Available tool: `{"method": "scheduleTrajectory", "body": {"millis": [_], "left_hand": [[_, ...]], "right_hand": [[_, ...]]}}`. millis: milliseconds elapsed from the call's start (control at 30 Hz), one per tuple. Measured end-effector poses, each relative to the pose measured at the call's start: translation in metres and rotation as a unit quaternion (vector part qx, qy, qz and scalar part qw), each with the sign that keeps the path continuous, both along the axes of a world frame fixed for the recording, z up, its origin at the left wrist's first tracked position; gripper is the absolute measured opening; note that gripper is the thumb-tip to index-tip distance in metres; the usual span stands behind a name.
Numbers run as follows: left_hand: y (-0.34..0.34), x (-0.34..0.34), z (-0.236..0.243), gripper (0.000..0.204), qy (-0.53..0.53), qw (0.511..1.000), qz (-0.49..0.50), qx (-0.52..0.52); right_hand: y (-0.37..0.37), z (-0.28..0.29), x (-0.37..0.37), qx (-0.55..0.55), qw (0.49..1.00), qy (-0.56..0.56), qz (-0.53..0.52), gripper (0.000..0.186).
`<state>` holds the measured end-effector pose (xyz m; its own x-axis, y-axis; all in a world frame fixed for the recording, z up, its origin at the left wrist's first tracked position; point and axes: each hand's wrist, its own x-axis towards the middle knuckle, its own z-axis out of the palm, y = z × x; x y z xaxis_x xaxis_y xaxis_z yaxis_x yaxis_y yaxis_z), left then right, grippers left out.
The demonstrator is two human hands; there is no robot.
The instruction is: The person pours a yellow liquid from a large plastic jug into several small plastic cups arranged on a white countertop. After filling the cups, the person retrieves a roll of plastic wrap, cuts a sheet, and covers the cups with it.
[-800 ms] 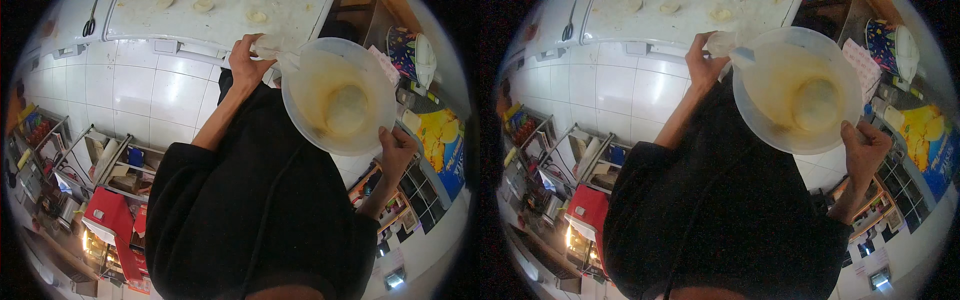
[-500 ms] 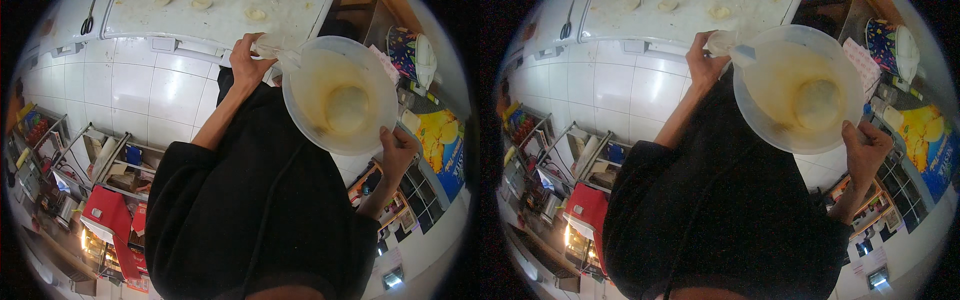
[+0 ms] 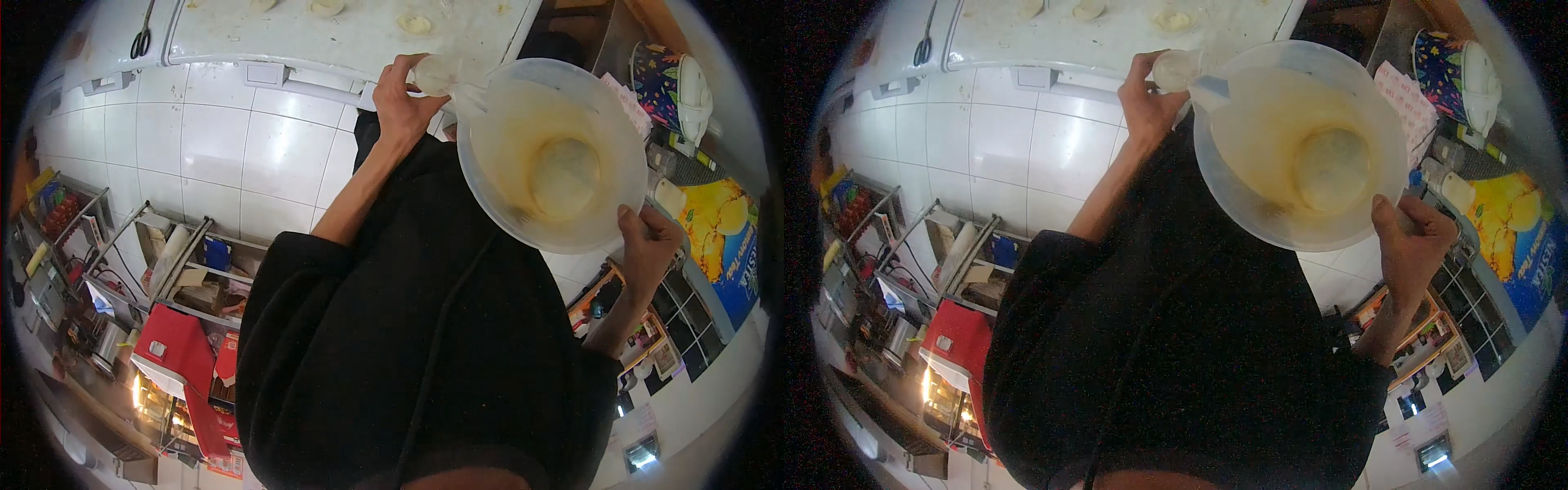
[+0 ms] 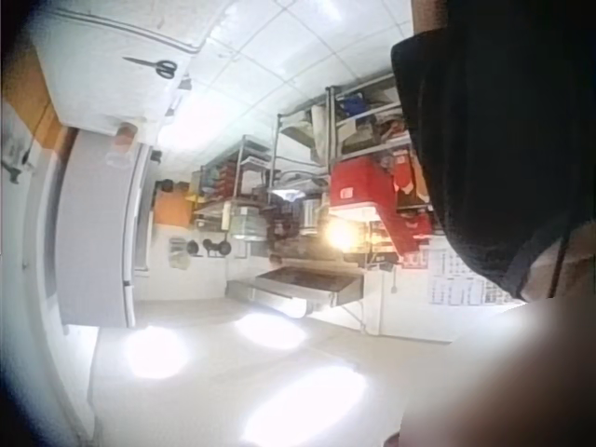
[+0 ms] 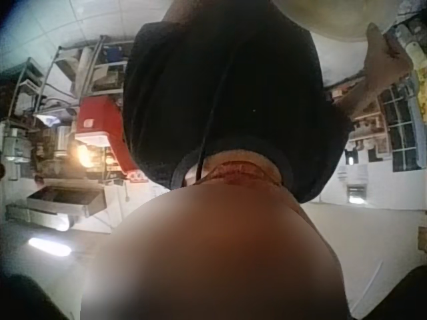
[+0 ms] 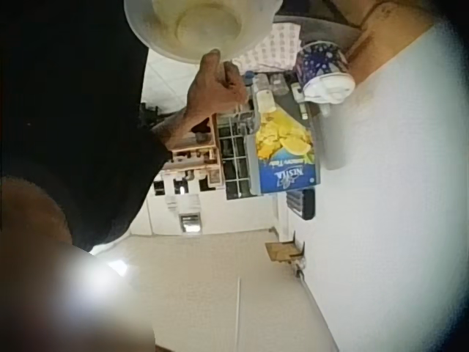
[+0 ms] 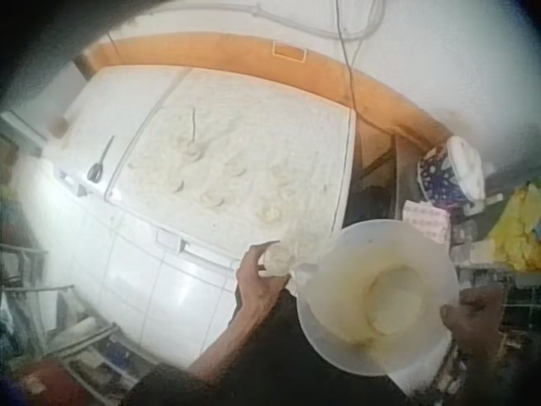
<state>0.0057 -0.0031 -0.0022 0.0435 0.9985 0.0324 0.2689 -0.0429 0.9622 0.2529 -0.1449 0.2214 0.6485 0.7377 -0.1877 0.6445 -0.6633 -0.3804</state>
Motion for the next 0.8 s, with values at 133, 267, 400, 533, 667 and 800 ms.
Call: {"method": "scheduleTrajectory", "body": {"millis": [133, 267, 400, 533, 667, 800], "left_hand": [[0.001, 0.001, 0.001, 0.05, 0.001, 1.0, -0.002, -0.002], [0.001, 0.0, 0.001, 0.05, -0.001, 1.0, 0.007, 0.008], [0.002, -0.002, 0.006, 0.049, 0.007, 1.0, 0.006, -0.004], [0.002, -0.004, 0.007, 0.048, 0.0, 1.0, 0.009, -0.005], [0.002, -0.003, 0.008, 0.049, -0.018, 1.0, 0.017, -0.003], [0.003, -0.002, 0.014, 0.048, -0.028, 0.999, 0.021, -0.007]], "right_hand": [[0.01, 0.01, -0.013, 0.01, 0.998, 0.068, -0.017, 0.033], [0.016, 0.01, -0.014, -0.003, 0.999, 0.033, 0.012, 0.03], [0.012, 0.004, -0.013, 0.023, 0.999, 0.023, 0.012, 0.031], [0.012, 0.005, -0.013, 0.025, 0.999, 0.035, 0.018, 0.033], [0.0, -0.007, -0.004, 0.063, 0.997, 0.004, 0.034, 0.032], [0.004, -0.006, -0.014, 0.098, 0.989, 0.112, 0.005, 0.026]]}}
